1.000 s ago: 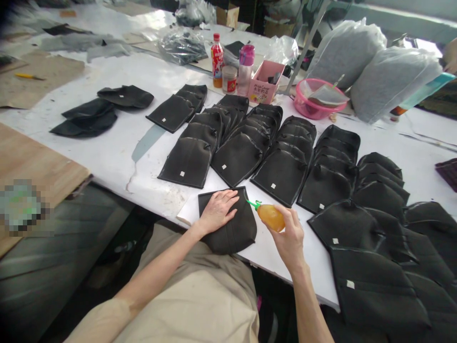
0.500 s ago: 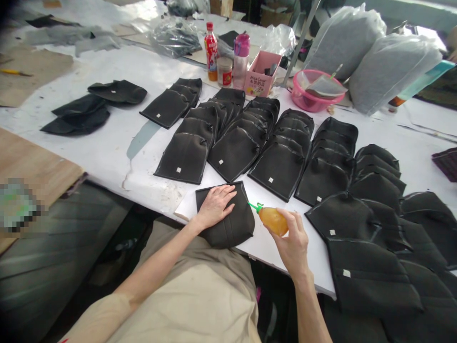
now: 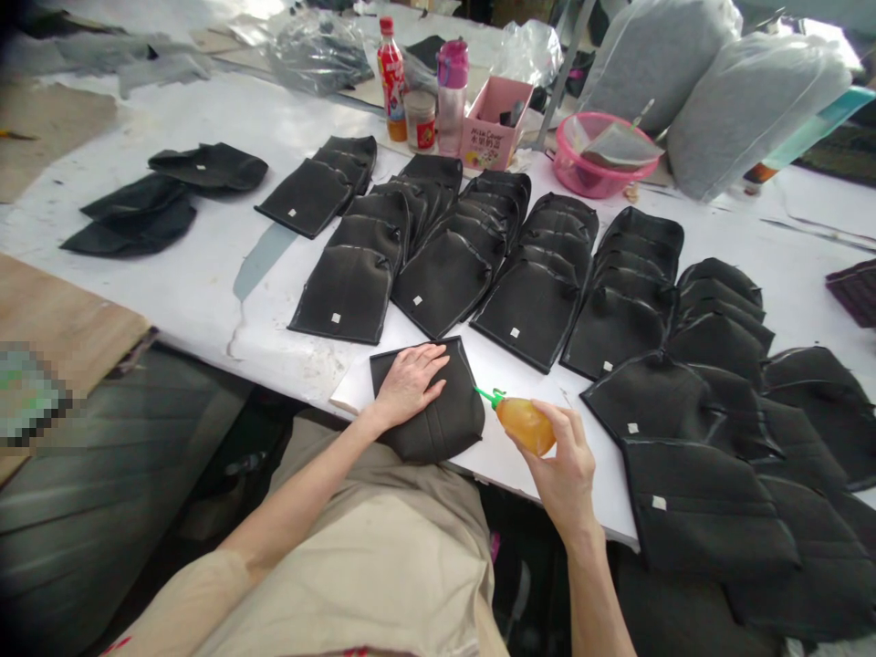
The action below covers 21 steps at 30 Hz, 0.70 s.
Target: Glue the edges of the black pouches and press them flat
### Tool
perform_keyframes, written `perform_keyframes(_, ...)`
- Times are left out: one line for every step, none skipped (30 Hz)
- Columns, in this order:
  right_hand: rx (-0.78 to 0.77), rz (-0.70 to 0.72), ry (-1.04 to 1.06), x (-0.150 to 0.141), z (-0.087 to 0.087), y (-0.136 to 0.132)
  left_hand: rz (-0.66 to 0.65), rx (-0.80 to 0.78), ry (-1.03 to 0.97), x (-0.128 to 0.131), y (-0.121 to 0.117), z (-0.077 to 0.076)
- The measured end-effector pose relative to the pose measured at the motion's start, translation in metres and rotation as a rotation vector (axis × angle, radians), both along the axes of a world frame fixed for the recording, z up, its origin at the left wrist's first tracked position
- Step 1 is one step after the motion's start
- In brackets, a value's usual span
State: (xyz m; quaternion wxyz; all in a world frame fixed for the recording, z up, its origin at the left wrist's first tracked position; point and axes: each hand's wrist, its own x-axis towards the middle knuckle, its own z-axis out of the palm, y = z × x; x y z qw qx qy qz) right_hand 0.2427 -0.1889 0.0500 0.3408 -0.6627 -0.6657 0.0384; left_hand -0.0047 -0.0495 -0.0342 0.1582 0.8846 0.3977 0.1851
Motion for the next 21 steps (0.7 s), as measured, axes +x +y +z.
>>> perform_keyframes(-0.005, -0.007, 0.000, 0.000, 0.000, -0.002, -0.001, -0.020, -0.013, -0.001, 0.000, 0.001)
perform_keyframes(-0.010, -0.014, 0.002, 0.000, 0.000, -0.004, -0.001, -0.038, -0.024, -0.001, 0.000, 0.004)
perform_keyframes(-0.016, -0.018, 0.005, -0.001, 0.000, -0.006, 0.002, -0.051, -0.030, -0.001, -0.002, 0.007)
perform_keyframes(-0.021, -0.022, 0.009, -0.001, 0.000, -0.007, 0.002, -0.056, -0.033, -0.001, -0.005, 0.010)
perform_keyframes(-0.026, -0.023, 0.014, -0.001, 0.000, -0.009, -0.009, -0.054, -0.035, 0.000, -0.010, 0.014)
perform_keyframes(-0.028, -0.024, 0.019, -0.001, 0.000, -0.010, -0.036, -0.048, -0.038, 0.002, -0.016, 0.019)
perform_keyframes(-0.030, -0.023, 0.023, 0.000, 0.000, -0.011, -0.083, -0.041, -0.044, 0.004, -0.023, 0.022)
perform_keyframes(-0.033, -0.021, 0.027, 0.000, 0.001, -0.012, -0.147, -0.039, -0.055, 0.006, -0.030, 0.025)
perform_keyframes(-0.036, -0.019, 0.029, 0.000, 0.001, -0.012, -0.219, -0.041, -0.066, 0.009, -0.037, 0.027)
perform_keyframes(-0.037, -0.017, 0.031, 0.000, 0.001, -0.013, -0.281, -0.044, -0.071, 0.012, -0.044, 0.028)
perform_keyframes(-0.040, -0.015, 0.032, 0.001, 0.001, -0.014, -0.322, -0.044, -0.069, 0.014, -0.050, 0.028)
perform_keyframes(-0.042, -0.016, 0.033, 0.001, 0.001, -0.015, -0.342, -0.042, -0.061, 0.016, -0.055, 0.027)
perform_keyframes(-0.044, -0.017, 0.036, 0.001, 0.001, -0.017, -0.345, -0.039, -0.051, 0.018, -0.058, 0.026)
perform_keyframes(-0.047, -0.020, 0.040, 0.001, 0.001, -0.018, -0.337, -0.035, -0.042, 0.019, -0.060, 0.024)
perform_keyframes(-0.049, -0.022, 0.043, 0.001, 0.001, -0.020, -0.327, -0.032, -0.037, 0.020, -0.060, 0.022)
perform_keyframes(-0.053, -0.026, 0.046, 0.001, 0.000, -0.021, -0.320, -0.032, -0.036, 0.020, -0.061, 0.020)
perform_keyframes(-0.057, -0.030, 0.048, 0.001, 0.000, -0.023, -0.315, -0.032, -0.038, 0.021, -0.060, 0.019)
perform_keyframes(-0.060, -0.034, 0.050, 0.002, 0.000, -0.024, -0.311, -0.031, -0.040, 0.021, -0.060, 0.018)
perform_keyframes(-0.061, -0.037, 0.051, 0.002, 0.000, -0.026, -0.307, -0.029, -0.043, 0.021, -0.060, 0.018)
perform_keyframes(-0.062, -0.041, 0.052, 0.002, 0.000, -0.027, -0.303, -0.025, -0.045, 0.021, -0.059, 0.018)
perform_keyframes(-0.062, -0.043, 0.054, 0.002, 0.000, -0.028, -0.299, -0.021, -0.047, 0.021, -0.060, 0.018)
